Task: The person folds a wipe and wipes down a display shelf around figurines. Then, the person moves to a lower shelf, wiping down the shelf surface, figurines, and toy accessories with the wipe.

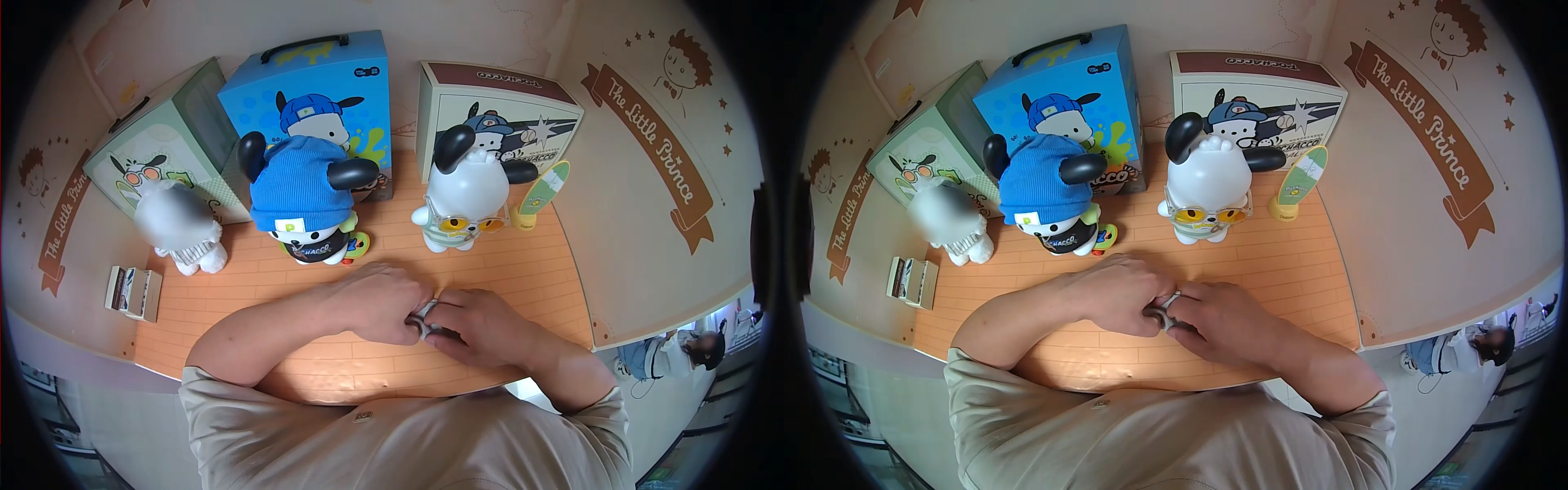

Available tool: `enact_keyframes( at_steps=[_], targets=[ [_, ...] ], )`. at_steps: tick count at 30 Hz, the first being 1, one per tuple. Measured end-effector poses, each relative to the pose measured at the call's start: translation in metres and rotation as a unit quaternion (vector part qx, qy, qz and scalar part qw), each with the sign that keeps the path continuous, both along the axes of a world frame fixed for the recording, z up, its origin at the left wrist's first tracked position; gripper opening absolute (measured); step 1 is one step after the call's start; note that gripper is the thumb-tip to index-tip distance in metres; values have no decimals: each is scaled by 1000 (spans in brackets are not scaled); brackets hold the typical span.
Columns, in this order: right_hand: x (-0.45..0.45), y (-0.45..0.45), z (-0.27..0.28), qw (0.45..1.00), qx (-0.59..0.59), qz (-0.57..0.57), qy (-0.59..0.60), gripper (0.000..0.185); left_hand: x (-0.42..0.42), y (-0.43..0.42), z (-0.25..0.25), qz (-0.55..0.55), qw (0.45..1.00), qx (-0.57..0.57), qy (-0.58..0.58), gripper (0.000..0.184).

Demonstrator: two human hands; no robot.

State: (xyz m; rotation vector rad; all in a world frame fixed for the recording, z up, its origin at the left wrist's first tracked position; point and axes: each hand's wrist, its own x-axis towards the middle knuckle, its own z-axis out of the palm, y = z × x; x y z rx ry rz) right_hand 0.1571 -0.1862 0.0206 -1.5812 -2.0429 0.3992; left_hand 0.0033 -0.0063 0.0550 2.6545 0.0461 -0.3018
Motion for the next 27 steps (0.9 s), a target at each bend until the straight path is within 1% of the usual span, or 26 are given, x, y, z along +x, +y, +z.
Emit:
enact_keyframes(
  at_steps=[4,9,11,13,14,18,24,27],
  targets=[
    [0,0,0,1000,-1,-3,1,19,0,3,-3,-7,1000,4,-2,17],
    [1,1,-2,998,25,-28,-41,19,1,6,-8,-6,1000,-4,-10,15],
    [4,3,-5,995,40,-64,-71,17,3,8,-23,-8,992,21,-125,17],
    [9,5,-8,988,55,-100,-100,16,5,9,-36,-11,970,46,-240,19],
    [11,6,-11,988,55,-101,-100,16,7,10,-41,-12,970,46,-239,19],
    [19,11,-21,980,87,-144,-106,15,13,9,-53,22,938,157,-308,19],
    [23,17,-26,975,111,-150,-124,15,12,6,-54,48,924,210,-317,18],
    [24,17,-27,973,112,-157,-130,15,13,8,-58,36,915,225,-333,16]
  ],
)
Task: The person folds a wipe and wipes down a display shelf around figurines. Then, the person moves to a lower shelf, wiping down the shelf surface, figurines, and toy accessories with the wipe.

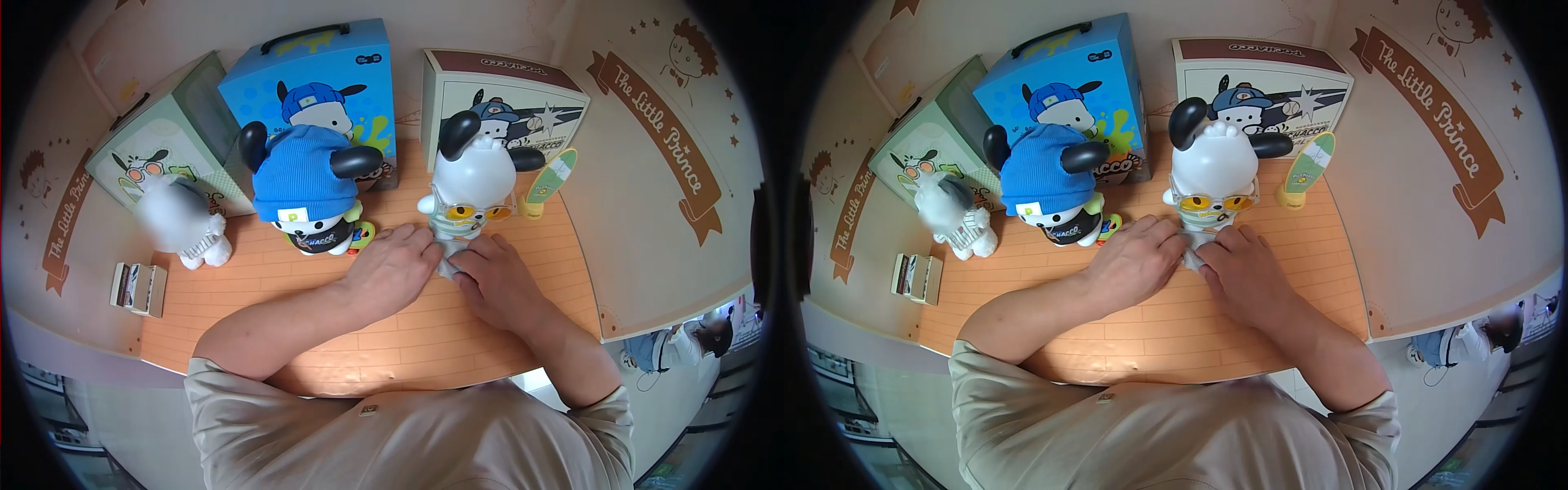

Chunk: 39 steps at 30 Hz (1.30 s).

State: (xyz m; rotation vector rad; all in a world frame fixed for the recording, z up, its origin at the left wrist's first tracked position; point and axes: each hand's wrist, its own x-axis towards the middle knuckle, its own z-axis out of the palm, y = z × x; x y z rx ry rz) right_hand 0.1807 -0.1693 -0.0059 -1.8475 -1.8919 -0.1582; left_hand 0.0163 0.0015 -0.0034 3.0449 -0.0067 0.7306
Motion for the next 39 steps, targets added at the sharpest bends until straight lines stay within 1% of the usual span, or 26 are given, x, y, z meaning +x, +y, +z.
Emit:
enact_keyframes(
  at_steps=[2,6,8,9,11,12,13,14,16,18,19,21,22,26,27,29,31,33,34,36,37,38,39],
  targets=[
    [2,-2,2,1000,3,-3,-2,15,3,0,1,-3,1000,9,-5,15],
    [-3,-6,12,999,-44,0,17,20,0,0,11,-28,1000,6,4,14],
    [-3,-10,12,999,-22,26,7,11,-1,-3,14,-62,998,-16,19,16],
    [-4,-14,14,1000,-25,0,2,11,-2,-8,19,-88,996,-18,13,16],
    [-8,-24,16,995,-92,17,-21,9,-10,-17,32,-104,990,-29,90,20],
    [-14,-31,16,997,-75,23,-20,8,-11,-20,32,-114,987,-28,108,24],
    [-19,-37,14,998,-55,29,-20,8,-16,-26,43,-116,979,-44,165,24],
    [-27,-46,12,998,-51,33,-19,10,-19,-30,48,-145,966,-68,202,23],
    [-43,-69,27,991,-126,47,-10,9,-26,-41,59,-193,932,-115,283,23],
    [-53,-90,28,992,-99,75,37,10,-35,-53,55,-204,917,-121,319,24],
    [-54,-96,27,993,-95,56,36,10,-37,-59,55,-221,914,-110,321,24],
    [-57,-104,24,990,-111,81,42,9,-41,-67,55,-203,919,-85,326,26],
    [-58,-106,21,991,-106,70,43,9,-42,-68,53,-212,917,-77,329,26],
    [-54,-108,9,994,-56,68,63,7,-39,-72,48,-199,930,-114,288,24],
    [-49,-106,6,996,-62,50,46,7,-34,-72,46,-206,929,-109,288,24],
    [-38,-99,1,997,-68,25,32,7,-22,-67,37,-185,956,-85,211,22],
    [-21,-91,1,997,-64,-42,-18,10,-12,-62,26,-159,976,-65,133,22],
    [-3,-82,3,995,-62,-73,-31,8,1,-57,17,-123,986,-52,95,23],
    [6,-79,1,995,-61,-76,-29,8,9,-55,12,-126,986,-51,97,23],
    [22,-68,-5,993,-15,-106,-49,3,21,-50,5,-129,990,-44,19,26],
    [29,-62,-9,991,-3,-112,-75,3,23,-50,3,-123,992,-29,3,27],
    [39,-55,-12,988,14,-114,-101,4,25,-51,3,-110,994,-11,-13,29],
    [47,-49,-16,991,39,-89,-87,5,26,-53,5,-75,997,15,4,32]
  ],
)
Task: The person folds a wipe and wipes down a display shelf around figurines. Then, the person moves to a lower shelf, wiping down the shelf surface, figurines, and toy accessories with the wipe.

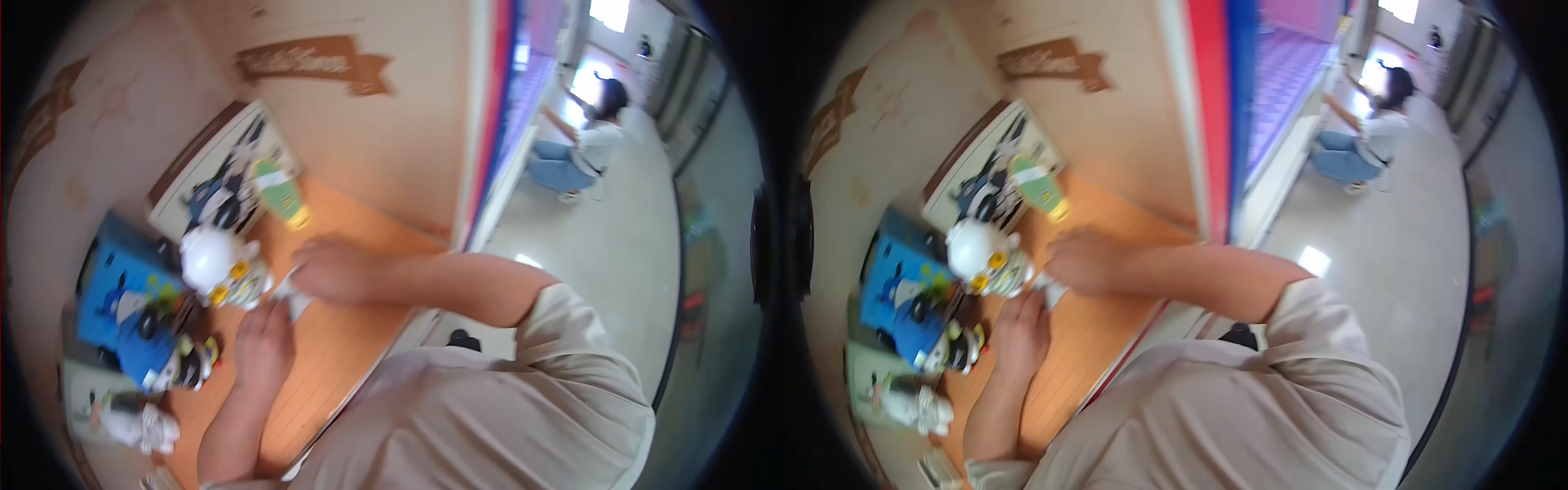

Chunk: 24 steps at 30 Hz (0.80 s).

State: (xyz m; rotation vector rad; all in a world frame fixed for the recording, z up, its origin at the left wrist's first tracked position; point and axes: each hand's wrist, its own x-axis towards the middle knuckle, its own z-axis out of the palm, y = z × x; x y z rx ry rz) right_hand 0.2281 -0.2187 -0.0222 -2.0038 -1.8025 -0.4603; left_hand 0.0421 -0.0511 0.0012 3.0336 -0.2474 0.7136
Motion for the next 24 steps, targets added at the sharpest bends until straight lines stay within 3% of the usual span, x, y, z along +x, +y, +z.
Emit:
enact_keyframes(
  at_steps=[5,8,12,15,17,22,24],
  targets=[
    [1,3,6,998,-5,11,57,6,11,5,1,32,998,-52,-4,29],
    [-5,-8,11,999,-31,-11,44,6,7,5,0,-16,997,-72,-19,26],
    [-26,-44,18,998,-57,6,21,4,-8,-13,15,-76,988,-101,87,25],
    [-55,-86,27,997,-72,-3,12,5,-21,-37,22,-136,984,-82,85,25],
    [-65,-108,36,994,-76,9,72,5,-26,-53,27,-182,973,-77,120,25],
    [-59,-119,36,990,-73,-26,118,5,-5,-63,15,-181,975,-88,93,24],
    [-42,-108,22,995,-33,-53,82,5,14,-59,14,-150,985,-62,59,23]
  ],
)
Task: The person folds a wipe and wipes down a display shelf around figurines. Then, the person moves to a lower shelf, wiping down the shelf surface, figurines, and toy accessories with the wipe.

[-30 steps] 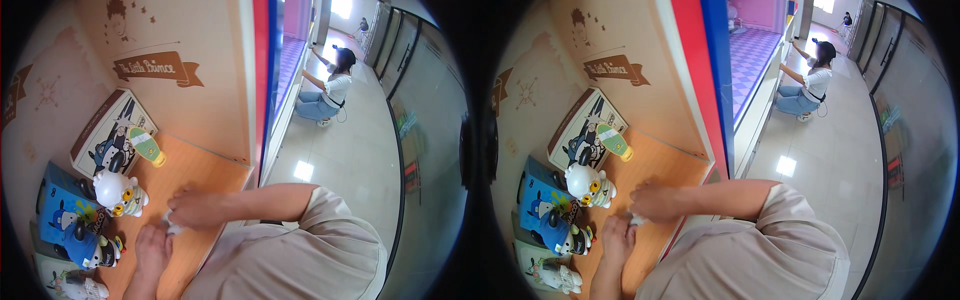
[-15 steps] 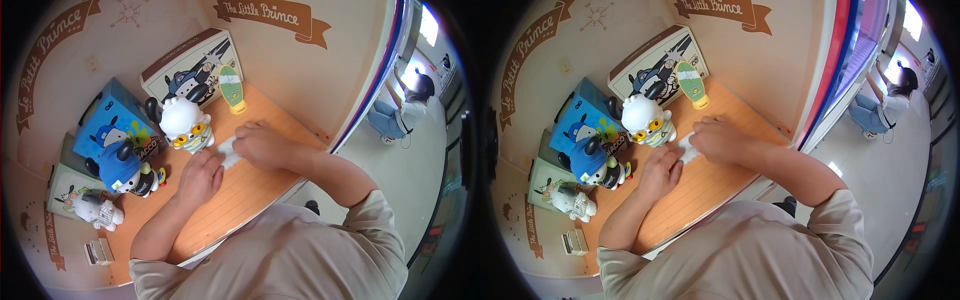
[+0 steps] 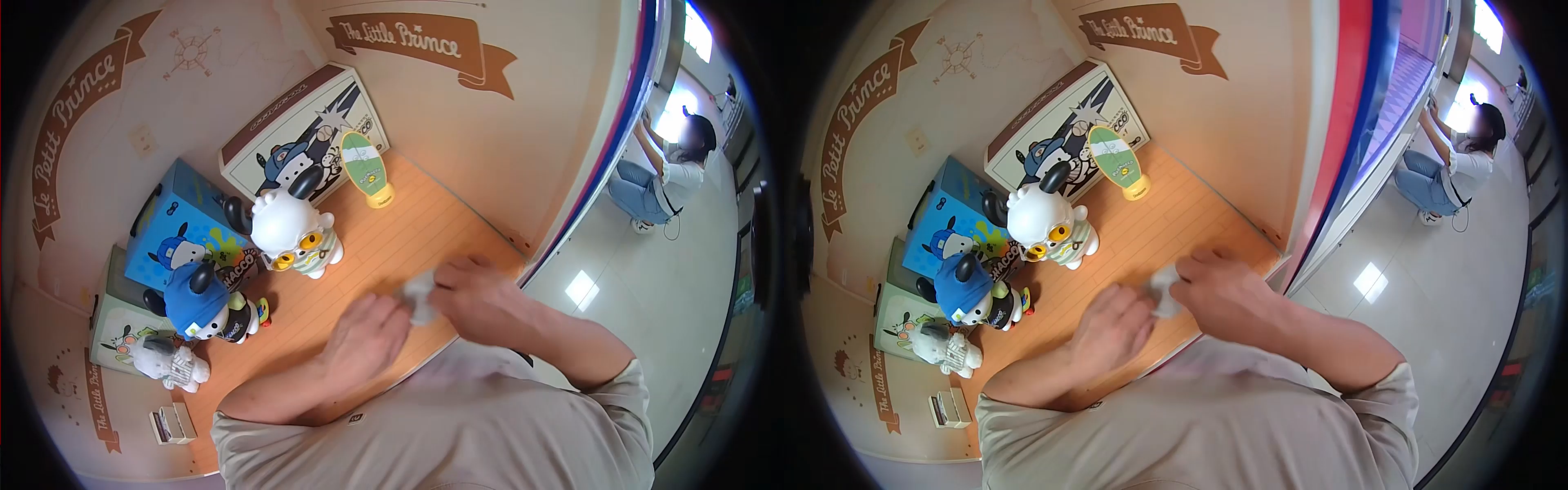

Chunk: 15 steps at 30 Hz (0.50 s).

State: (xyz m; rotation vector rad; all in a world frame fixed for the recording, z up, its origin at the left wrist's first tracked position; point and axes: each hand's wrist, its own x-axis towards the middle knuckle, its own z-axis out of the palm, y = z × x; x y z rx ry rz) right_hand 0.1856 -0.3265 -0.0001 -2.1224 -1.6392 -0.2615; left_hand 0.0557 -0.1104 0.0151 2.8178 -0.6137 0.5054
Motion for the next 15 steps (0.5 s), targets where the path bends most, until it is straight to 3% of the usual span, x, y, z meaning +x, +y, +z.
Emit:
enact_keyframes(
  at_steps=[5,8,15],
  targets=[
    [40,46,-13,997,56,-35,-24,8,39,14,-10,95,994,46,-22,23],
    [51,63,-1,994,17,-93,-62,9,61,15,-13,144,987,50,-55,22],
    [75,67,-4,989,-36,-135,-43,8,89,15,-21,135,989,-9,-56,20]
  ],
)
